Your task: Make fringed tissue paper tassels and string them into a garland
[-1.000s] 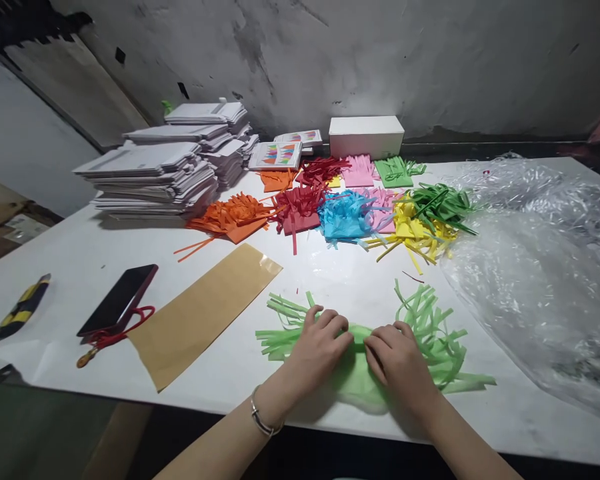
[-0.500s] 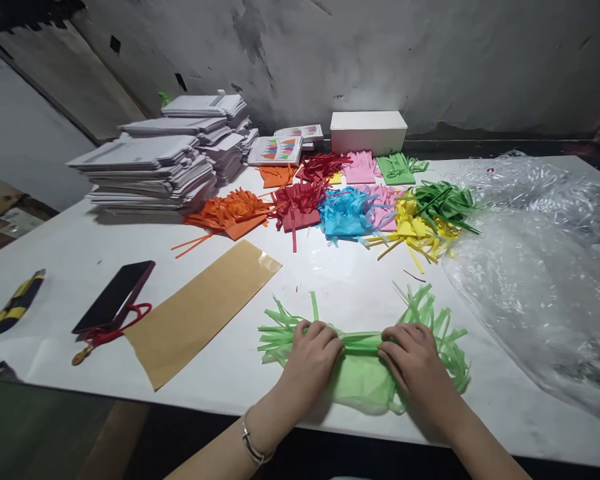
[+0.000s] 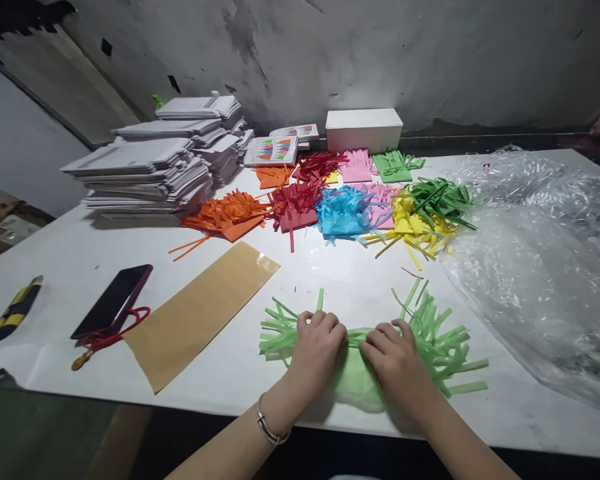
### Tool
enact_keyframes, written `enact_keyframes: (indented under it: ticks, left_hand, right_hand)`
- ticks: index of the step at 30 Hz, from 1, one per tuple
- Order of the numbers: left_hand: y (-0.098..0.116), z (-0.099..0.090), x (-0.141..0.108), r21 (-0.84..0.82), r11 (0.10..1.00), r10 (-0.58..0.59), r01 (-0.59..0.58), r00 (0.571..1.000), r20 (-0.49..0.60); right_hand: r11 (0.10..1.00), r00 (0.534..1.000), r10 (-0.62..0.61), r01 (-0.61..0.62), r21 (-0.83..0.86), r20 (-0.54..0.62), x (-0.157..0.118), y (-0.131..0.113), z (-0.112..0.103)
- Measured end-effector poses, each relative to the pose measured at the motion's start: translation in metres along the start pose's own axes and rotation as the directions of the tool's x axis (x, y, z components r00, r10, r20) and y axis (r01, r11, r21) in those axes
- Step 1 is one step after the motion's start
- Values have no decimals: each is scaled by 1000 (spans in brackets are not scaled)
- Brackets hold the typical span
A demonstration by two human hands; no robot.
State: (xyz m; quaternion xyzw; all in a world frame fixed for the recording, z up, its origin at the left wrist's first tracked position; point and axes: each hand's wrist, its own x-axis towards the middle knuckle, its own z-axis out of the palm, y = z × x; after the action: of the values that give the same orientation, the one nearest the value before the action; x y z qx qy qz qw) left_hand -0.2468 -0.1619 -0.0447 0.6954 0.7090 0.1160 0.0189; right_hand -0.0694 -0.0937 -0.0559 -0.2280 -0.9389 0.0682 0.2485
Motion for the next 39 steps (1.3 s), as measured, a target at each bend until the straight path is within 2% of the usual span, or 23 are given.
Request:
enact_keyframes:
  ticks: [2, 6, 11, 16, 20, 24, 27, 30, 33, 36, 39]
  left_hand:
    - [-3, 1, -1, -27, 996, 83, -84, 996, -25]
    - [-11, 3, -2, -50, 960, 265, -274, 954, -139]
    - [-15, 7, 1, -42, 934, 344, -355, 925, -162]
    - [-15, 6, -1, -124, 932, 320, -340, 935, -156]
    - [-17, 3, -8, -162, 939, 287, -304, 950, -122]
    - [-18, 2, -13, -257, 955, 138, -150, 988, -64]
    - [-13, -2, -14, -276, 960, 48, -44, 999, 9]
    - [-3, -8, -10, -219, 975, -21, 40, 996, 85]
    - [6, -14, -2, -115, 988, -90, 105, 987, 135]
    - [11, -15, 3, -19, 994, -104, 107, 987, 124]
    - [11, -13, 3, 58, 998, 34, -38, 997, 70]
  right_hand:
    - [999, 998, -53, 53, -7, 38, 4, 3, 6]
    - [1000, 999, -18, 18, -3, 48, 5, 9, 10]
    - [999, 997, -38, 38, -5, 71, 6, 5, 10]
    - [997, 995, -68, 71, -31, 76, 7, 5, 16]
    - [997, 993, -54, 59, -42, 105, -2, 11, 9]
    - [998, 993, 14, -7, -65, 120, -12, 17, -1]
    - [993, 990, 96, -88, -82, 107, -14, 17, -3]
    - [976, 977, 195, -185, -117, 87, -10, 12, -2]
    - [962, 966, 242, -227, -155, 90, -5, 8, -1]
    - [958, 963, 250, -231, -171, 102, -1, 7, -2]
    - [961, 964, 250, -235, -150, 95, -1, 9, -2]
